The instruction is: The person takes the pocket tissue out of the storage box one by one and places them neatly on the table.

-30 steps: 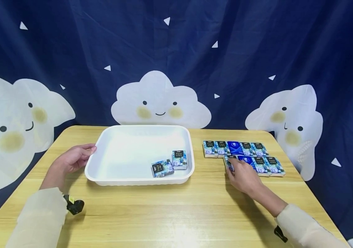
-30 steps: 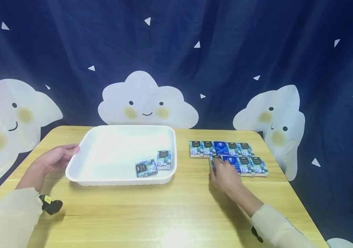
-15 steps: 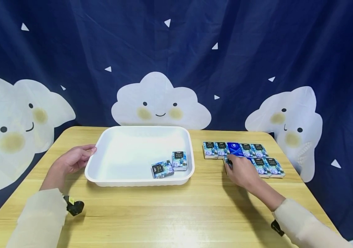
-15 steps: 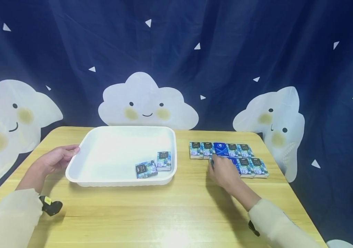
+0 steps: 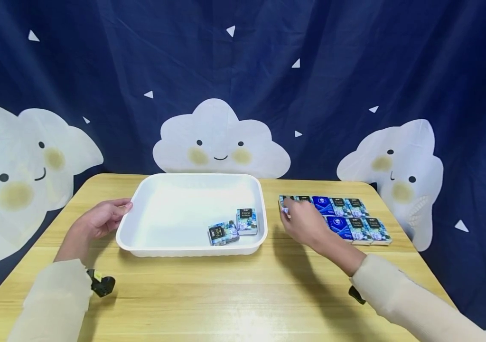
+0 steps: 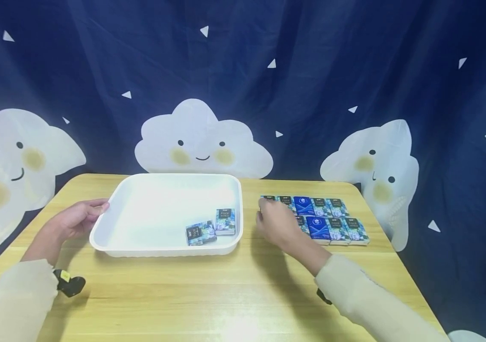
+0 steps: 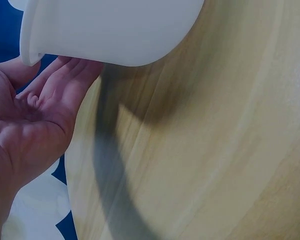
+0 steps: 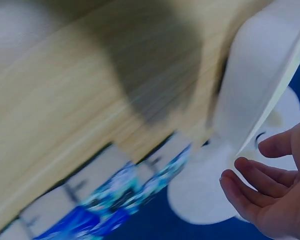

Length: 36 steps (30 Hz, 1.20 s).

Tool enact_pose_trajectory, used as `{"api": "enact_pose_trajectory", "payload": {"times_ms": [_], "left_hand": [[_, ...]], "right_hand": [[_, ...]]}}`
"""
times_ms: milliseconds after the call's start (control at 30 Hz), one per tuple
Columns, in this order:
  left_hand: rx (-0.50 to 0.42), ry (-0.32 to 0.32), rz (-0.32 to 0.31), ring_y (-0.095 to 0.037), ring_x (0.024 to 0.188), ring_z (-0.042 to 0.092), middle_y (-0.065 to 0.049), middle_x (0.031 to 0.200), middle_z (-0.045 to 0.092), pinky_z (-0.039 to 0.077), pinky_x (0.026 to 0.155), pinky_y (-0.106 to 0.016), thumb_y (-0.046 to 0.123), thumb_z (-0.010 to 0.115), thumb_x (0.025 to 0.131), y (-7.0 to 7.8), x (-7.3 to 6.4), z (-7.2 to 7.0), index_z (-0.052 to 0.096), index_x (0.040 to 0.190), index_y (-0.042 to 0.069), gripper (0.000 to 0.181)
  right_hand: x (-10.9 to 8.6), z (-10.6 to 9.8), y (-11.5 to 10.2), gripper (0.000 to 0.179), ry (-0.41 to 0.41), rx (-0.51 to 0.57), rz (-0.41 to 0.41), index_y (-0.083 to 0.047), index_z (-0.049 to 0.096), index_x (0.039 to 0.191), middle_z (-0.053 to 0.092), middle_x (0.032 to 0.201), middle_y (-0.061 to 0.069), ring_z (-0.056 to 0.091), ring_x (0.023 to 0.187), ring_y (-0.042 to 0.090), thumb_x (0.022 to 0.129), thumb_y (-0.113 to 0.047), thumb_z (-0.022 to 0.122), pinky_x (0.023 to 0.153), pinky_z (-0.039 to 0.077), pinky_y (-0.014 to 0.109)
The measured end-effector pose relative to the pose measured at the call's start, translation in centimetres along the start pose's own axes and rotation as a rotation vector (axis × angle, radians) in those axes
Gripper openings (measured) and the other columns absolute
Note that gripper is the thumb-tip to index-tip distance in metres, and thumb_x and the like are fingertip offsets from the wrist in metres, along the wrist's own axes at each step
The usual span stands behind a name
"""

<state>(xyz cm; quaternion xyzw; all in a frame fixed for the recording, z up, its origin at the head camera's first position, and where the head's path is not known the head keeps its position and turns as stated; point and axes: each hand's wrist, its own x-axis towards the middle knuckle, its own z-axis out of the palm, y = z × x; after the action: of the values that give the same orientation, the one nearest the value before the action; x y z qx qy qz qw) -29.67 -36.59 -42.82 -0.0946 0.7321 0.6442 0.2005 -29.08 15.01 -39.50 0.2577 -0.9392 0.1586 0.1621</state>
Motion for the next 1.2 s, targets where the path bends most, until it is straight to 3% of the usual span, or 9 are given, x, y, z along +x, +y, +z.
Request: {"api": "enact_pose_trajectory", "payload": {"times_ms": [267, 467, 767, 1000, 1133, 1200], "left_hand": [[0.005, -0.005, 0.007, 0.000, 0.084, 0.067, 0.015, 0.095, 0.070, 0.059, 0.078, -0.018, 0.027, 0.050, 0.107, 0.0, -0.1, 0.0, 0.007, 0.161, -0.001, 0.074], [0.008, -0.003, 0.015, 0.001, 0.084, 0.067, 0.016, 0.093, 0.070, 0.059, 0.078, -0.018, 0.025, 0.050, 0.107, 0.1, -0.1, 0.0, 0.007, 0.161, -0.003, 0.074], [-0.011, 0.008, 0.010, 0.001, 0.080, 0.067, 0.015, 0.091, 0.071, 0.059, 0.076, -0.018, 0.025, 0.050, 0.108, -0.1, 0.0, 0.0, 0.008, 0.161, -0.002, 0.073], [-0.020, 0.002, 0.017, 0.001, 0.081, 0.067, 0.016, 0.091, 0.071, 0.060, 0.077, -0.019, 0.025, 0.050, 0.108, -0.3, 0.2, -0.1, 0.007, 0.161, -0.003, 0.074], [-0.020, 0.010, 0.008, 0.001, 0.078, 0.067, 0.015, 0.090, 0.071, 0.059, 0.074, -0.018, 0.026, 0.051, 0.107, -0.4, 0.2, -0.1, 0.008, 0.161, -0.002, 0.074], [-0.017, 0.013, 0.005, 0.001, 0.077, 0.067, 0.015, 0.090, 0.071, 0.059, 0.072, -0.017, 0.026, 0.051, 0.107, -0.4, 0.1, -0.1, 0.009, 0.161, -0.001, 0.074]], "right_hand": [[1.3, 1.1, -4.8, 0.010, -0.075, 0.057, -0.079, 0.002, 0.068, 0.096, 0.069, 0.079, 0.012, 0.058, 0.062, 0.016, 0.090, -0.006, 0.071, 0.051, 0.049, 0.024], [2.0, 2.1, -7.2, 0.020, -0.183, 0.094, -0.071, 0.000, 0.068, 0.108, 0.073, 0.094, 0.016, 0.069, 0.078, 0.025, 0.091, -0.009, 0.074, 0.067, 0.060, 0.033], [2.7, 3.9, -8.5, 0.033, -0.255, 0.192, -0.075, 0.005, 0.067, 0.120, 0.073, 0.115, 0.020, 0.071, 0.101, 0.030, 0.089, -0.002, 0.075, 0.087, 0.060, 0.040], [3.4, 4.9, -9.1, 0.033, -0.298, 0.168, -0.083, 0.003, 0.069, 0.120, 0.073, 0.109, 0.018, 0.070, 0.091, 0.024, 0.087, 0.000, 0.074, 0.078, 0.060, 0.035], [3.8, 5.3, -9.4, 0.040, -0.352, 0.150, -0.077, 0.001, 0.067, 0.124, 0.072, 0.115, 0.017, 0.069, 0.103, 0.027, 0.085, 0.005, 0.070, 0.086, 0.060, 0.035], [4.0, 5.4, -9.6, 0.045, -0.380, 0.159, -0.071, 0.001, 0.067, 0.126, 0.072, 0.119, 0.017, 0.069, 0.100, 0.028, 0.082, 0.009, 0.066, 0.080, 0.060, 0.033]]}}
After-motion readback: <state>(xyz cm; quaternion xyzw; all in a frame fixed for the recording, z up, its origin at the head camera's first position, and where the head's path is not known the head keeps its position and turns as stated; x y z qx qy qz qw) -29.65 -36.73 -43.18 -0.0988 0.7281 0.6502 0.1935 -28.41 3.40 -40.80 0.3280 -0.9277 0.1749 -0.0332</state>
